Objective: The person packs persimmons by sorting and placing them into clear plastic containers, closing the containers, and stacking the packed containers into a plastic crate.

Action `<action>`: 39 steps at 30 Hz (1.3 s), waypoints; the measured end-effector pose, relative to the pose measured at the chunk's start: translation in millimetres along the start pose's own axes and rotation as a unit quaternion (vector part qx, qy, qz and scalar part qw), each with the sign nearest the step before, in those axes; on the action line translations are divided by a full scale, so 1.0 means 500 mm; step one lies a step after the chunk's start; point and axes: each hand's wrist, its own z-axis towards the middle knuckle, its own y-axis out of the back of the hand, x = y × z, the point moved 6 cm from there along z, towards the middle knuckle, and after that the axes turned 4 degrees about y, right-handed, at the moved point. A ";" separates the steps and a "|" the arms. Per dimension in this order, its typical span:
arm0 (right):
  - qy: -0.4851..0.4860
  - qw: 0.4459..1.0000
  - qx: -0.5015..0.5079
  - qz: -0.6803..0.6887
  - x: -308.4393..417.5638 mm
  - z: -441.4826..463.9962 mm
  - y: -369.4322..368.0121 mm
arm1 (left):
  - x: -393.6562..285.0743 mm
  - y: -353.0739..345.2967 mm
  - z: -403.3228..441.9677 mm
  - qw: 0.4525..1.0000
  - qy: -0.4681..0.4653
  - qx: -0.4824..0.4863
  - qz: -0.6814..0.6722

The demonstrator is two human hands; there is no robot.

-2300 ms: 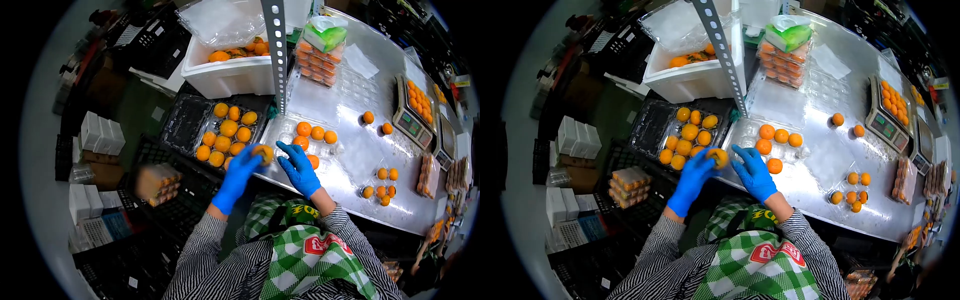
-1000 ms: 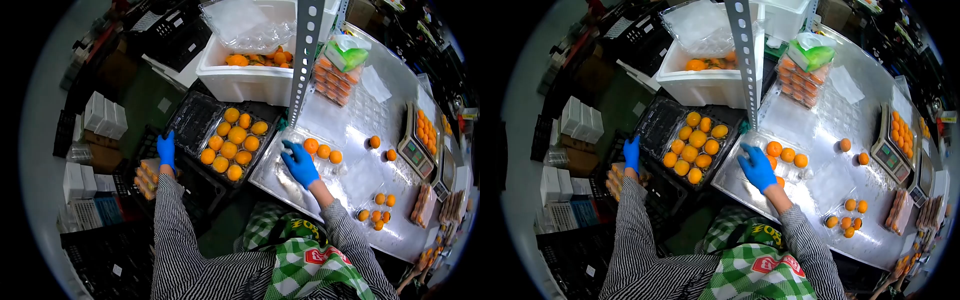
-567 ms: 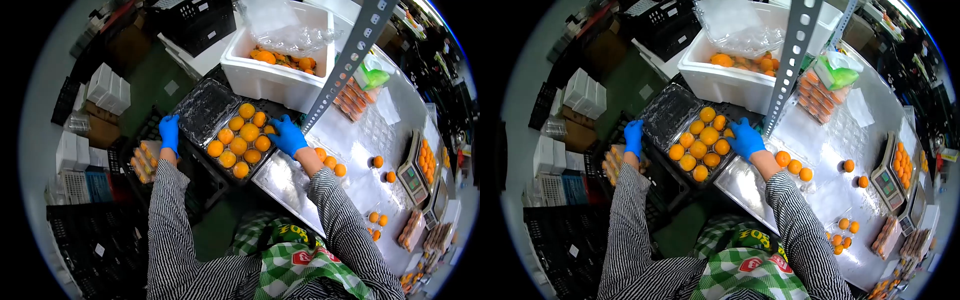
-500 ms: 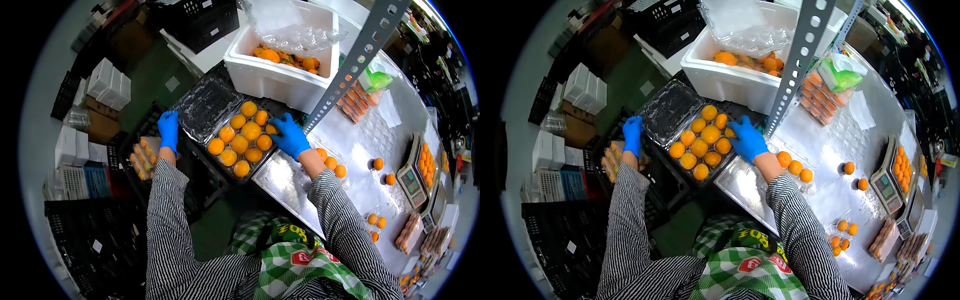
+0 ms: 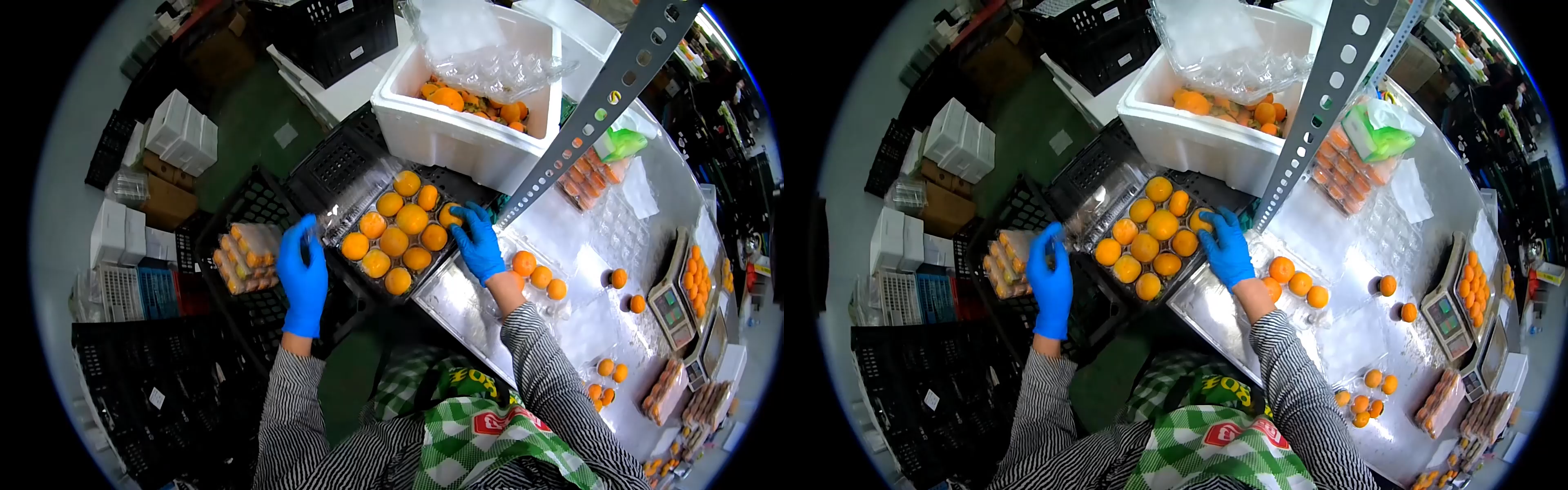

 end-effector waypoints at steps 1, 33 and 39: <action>-0.017 1.000 0.002 0.005 -0.009 0.003 -0.003 | 0.006 0.007 -0.015 1.000 -0.004 0.013 0.024; -0.159 0.945 -0.282 -0.043 -0.053 -0.325 0.354 | -0.037 -0.090 -0.168 0.989 -0.064 0.079 0.105; -0.186 0.934 -0.271 -0.139 -0.136 -0.315 0.460 | -0.043 -0.104 -0.184 0.989 -0.044 0.097 0.104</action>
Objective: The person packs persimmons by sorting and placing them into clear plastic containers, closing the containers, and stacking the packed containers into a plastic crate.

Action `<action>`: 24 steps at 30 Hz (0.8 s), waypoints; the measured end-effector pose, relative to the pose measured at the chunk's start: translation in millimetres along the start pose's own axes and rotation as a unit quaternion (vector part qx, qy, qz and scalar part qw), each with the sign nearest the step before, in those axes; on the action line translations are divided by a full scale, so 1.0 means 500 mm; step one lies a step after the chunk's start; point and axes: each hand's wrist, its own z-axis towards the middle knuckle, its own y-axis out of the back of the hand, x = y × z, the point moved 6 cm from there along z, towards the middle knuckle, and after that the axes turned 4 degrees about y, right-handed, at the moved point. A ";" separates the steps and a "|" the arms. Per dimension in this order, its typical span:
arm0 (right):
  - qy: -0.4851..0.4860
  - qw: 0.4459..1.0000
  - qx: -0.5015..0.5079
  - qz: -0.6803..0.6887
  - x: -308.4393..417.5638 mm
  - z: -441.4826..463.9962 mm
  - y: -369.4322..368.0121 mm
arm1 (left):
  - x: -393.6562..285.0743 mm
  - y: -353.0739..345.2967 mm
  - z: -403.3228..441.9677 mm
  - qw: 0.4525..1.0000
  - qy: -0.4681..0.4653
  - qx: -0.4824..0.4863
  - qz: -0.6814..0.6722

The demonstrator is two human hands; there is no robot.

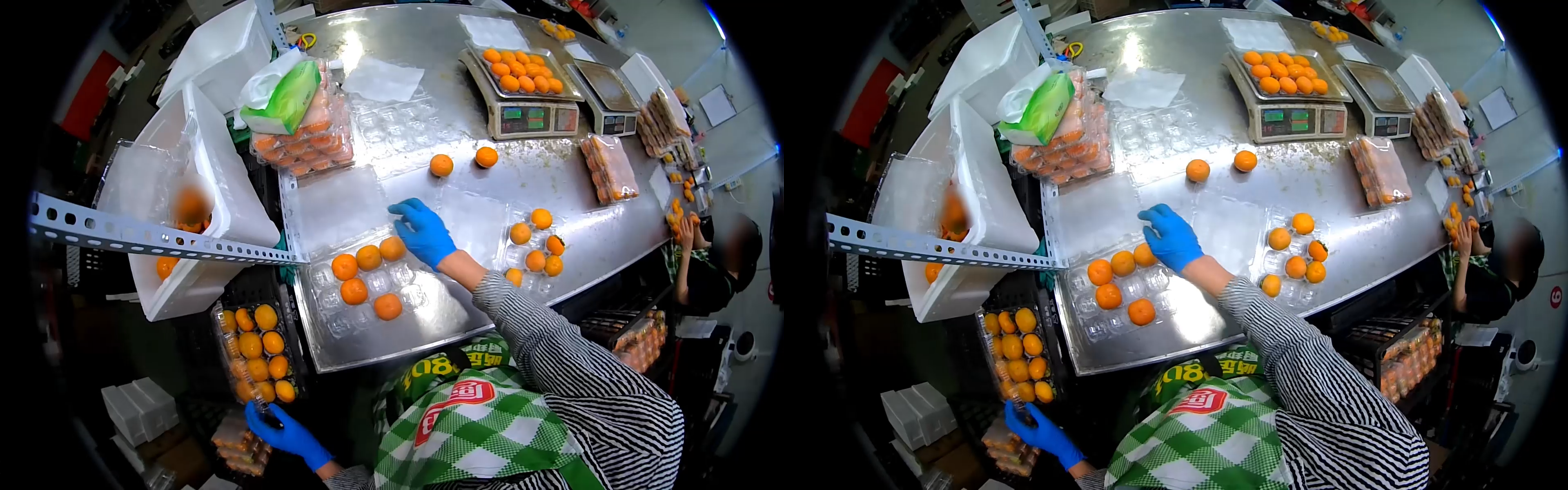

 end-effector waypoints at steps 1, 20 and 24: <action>0.031 0.999 0.015 -0.022 -0.004 0.016 -0.017 | -0.001 -0.001 -0.002 1.000 -0.002 0.000 -0.002; 0.104 0.940 0.204 -0.252 -0.047 0.138 -0.136 | -0.009 0.007 -0.019 0.998 0.008 -0.012 0.056; 0.151 0.970 0.054 -0.184 -0.065 0.221 -0.041 | 0.005 0.007 -0.018 1.000 0.025 -0.001 0.003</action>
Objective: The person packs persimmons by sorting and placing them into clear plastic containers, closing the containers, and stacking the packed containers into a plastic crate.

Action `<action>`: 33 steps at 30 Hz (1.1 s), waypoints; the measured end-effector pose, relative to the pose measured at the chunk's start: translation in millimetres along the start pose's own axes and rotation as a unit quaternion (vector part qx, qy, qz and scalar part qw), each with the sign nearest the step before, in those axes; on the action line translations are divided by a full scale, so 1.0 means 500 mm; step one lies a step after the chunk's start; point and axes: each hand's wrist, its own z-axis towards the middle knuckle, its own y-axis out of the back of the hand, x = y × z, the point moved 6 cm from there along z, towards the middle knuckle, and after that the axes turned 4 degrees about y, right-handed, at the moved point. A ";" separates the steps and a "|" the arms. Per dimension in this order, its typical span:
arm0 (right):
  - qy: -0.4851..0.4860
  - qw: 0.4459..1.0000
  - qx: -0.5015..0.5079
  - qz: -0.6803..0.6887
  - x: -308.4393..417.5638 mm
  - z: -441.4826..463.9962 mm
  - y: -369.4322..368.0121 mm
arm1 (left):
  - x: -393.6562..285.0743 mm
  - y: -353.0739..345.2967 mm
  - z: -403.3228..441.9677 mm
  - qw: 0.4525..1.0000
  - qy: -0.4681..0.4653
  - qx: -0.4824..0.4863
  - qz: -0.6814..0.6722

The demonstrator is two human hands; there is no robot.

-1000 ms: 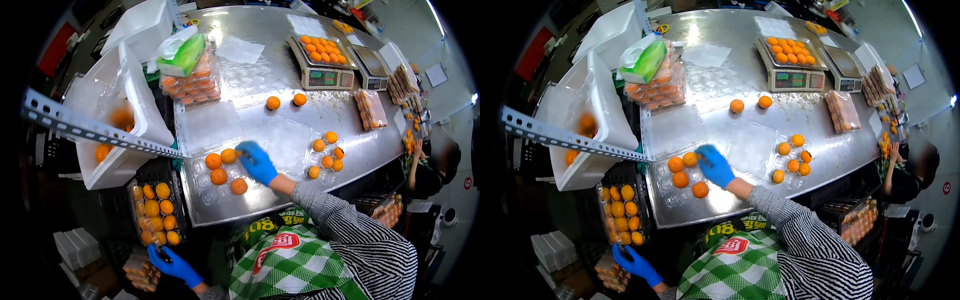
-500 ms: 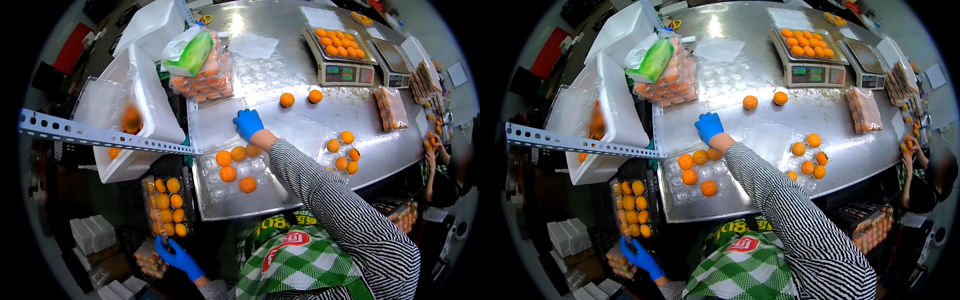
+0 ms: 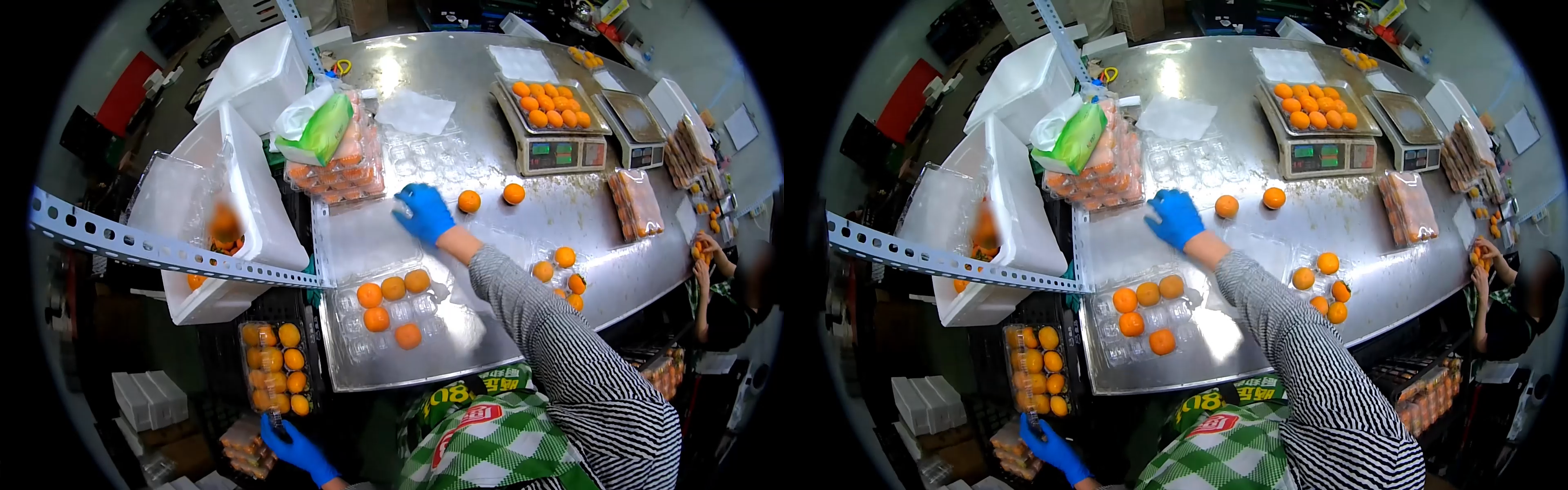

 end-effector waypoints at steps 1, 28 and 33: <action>-0.002 0.999 -0.037 -0.021 -0.036 0.018 0.017 | -0.009 0.004 0.001 1.000 0.006 0.004 -0.013; -0.271 0.824 -0.229 0.442 -0.265 0.070 0.219 | -0.149 0.053 0.086 0.976 0.194 0.017 0.099; -0.304 0.765 -0.110 0.557 0.007 -0.091 0.156 | -0.002 0.070 0.136 0.988 0.155 -0.004 0.013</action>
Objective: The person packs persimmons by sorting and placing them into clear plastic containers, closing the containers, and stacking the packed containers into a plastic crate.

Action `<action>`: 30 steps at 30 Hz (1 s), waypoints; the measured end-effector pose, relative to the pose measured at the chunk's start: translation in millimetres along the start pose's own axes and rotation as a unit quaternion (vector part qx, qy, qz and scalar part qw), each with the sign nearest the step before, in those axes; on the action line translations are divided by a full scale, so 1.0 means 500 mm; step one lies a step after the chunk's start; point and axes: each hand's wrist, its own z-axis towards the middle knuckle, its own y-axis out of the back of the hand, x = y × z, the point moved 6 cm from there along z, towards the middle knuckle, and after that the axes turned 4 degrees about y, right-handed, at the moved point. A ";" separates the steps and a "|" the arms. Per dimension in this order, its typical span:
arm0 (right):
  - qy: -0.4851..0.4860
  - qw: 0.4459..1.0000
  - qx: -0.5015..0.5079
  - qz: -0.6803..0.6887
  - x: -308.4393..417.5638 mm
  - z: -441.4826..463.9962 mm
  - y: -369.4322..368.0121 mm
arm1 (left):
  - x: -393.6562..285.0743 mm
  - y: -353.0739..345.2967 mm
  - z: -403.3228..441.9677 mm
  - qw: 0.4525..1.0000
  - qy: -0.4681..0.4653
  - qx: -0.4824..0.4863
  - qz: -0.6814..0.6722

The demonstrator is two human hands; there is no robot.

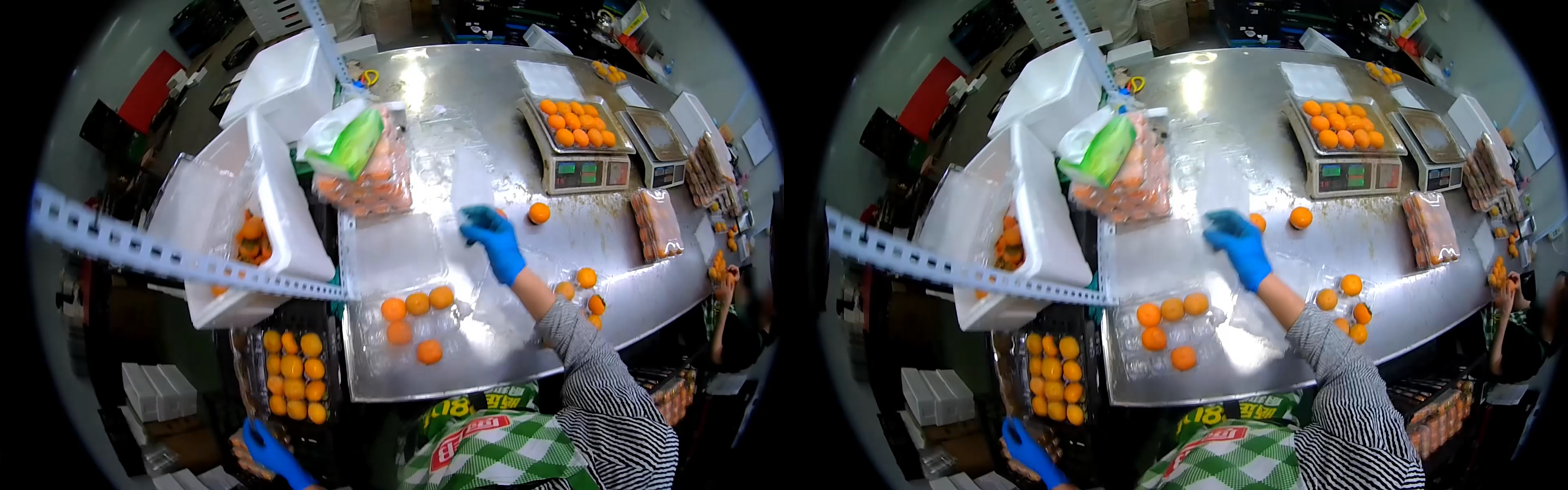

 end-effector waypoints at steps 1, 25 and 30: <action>-0.021 0.999 0.018 0.024 -0.018 -0.056 -0.052 | 0.037 -0.002 0.020 1.000 0.004 -0.007 -0.024; -0.193 0.890 0.318 0.262 -0.283 -0.494 -1.015 | 0.123 0.052 0.268 0.933 0.006 0.181 -0.311; -0.138 0.886 0.369 0.244 -0.251 -0.514 -1.024 | 0.119 0.066 0.255 0.917 -0.024 0.203 -0.343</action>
